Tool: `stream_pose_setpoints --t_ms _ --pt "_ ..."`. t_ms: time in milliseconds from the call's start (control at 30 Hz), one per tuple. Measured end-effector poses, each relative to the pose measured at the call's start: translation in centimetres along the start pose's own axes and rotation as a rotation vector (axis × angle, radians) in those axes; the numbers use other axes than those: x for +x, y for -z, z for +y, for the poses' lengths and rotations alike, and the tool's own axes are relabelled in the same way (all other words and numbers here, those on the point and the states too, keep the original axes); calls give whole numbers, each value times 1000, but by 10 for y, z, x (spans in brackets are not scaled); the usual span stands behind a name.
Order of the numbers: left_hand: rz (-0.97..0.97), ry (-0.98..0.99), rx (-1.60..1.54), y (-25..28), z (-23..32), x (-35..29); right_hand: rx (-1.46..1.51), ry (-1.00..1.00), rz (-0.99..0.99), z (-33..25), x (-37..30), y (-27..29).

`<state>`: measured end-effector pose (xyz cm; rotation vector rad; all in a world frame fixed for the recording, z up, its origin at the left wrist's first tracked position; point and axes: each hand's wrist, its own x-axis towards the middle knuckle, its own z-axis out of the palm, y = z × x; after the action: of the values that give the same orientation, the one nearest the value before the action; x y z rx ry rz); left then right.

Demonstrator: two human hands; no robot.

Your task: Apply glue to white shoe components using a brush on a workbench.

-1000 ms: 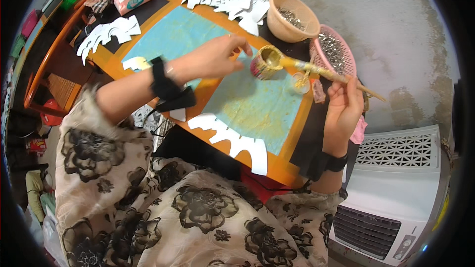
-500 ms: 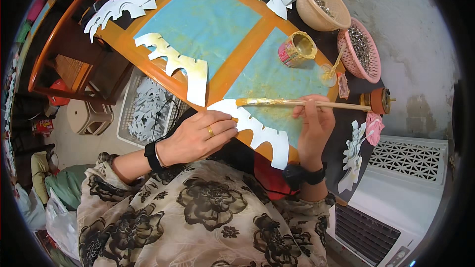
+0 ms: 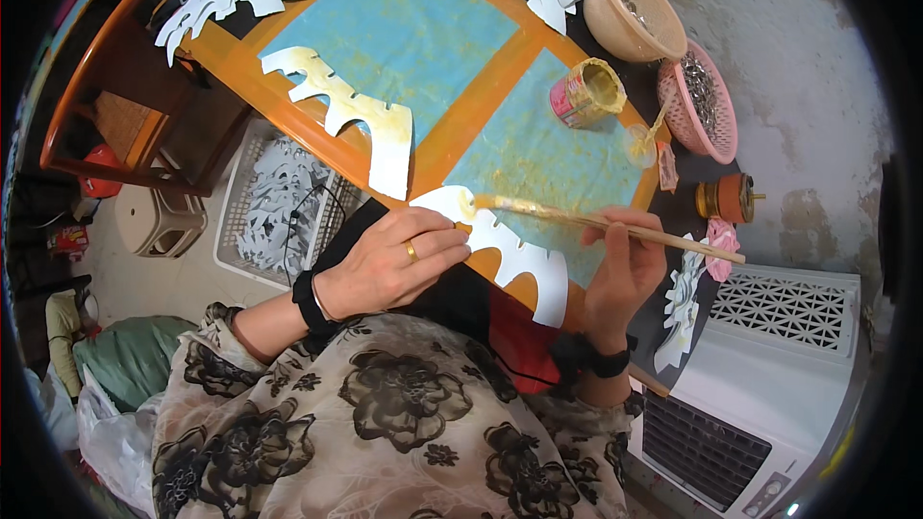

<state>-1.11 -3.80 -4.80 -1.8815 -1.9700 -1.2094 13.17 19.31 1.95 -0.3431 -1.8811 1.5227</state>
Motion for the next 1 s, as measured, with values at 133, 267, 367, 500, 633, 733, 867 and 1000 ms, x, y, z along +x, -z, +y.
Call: stream_pose_setpoints --t_ms 133,267,367,500,633,733,867,1000 --pt "17 -11 11 -3 -2 -2 -2 2 -11 -3 -6 -19" --pt "30 -17 4 -2 -3 -3 -37 -50 -53 -5 -12 -8" --pt "39 -17 -3 -4 -4 -4 0 -11 7 -2 -13 -6" --pt "38 -16 9 -5 -4 -5 0 18 -32 -2 -14 -19" --pt "30 -20 12 -3 -4 -4 -18 71 -71 -4 -22 -8" --pt "36 -28 1 -5 -4 -4 1 61 -1 -7 -23 -10" --pt "35 -30 18 -8 -5 -6 -62 117 -78 -3 -23 -21" --pt "42 -35 18 -8 -6 -6 -215 206 -181 -9 -35 -7"
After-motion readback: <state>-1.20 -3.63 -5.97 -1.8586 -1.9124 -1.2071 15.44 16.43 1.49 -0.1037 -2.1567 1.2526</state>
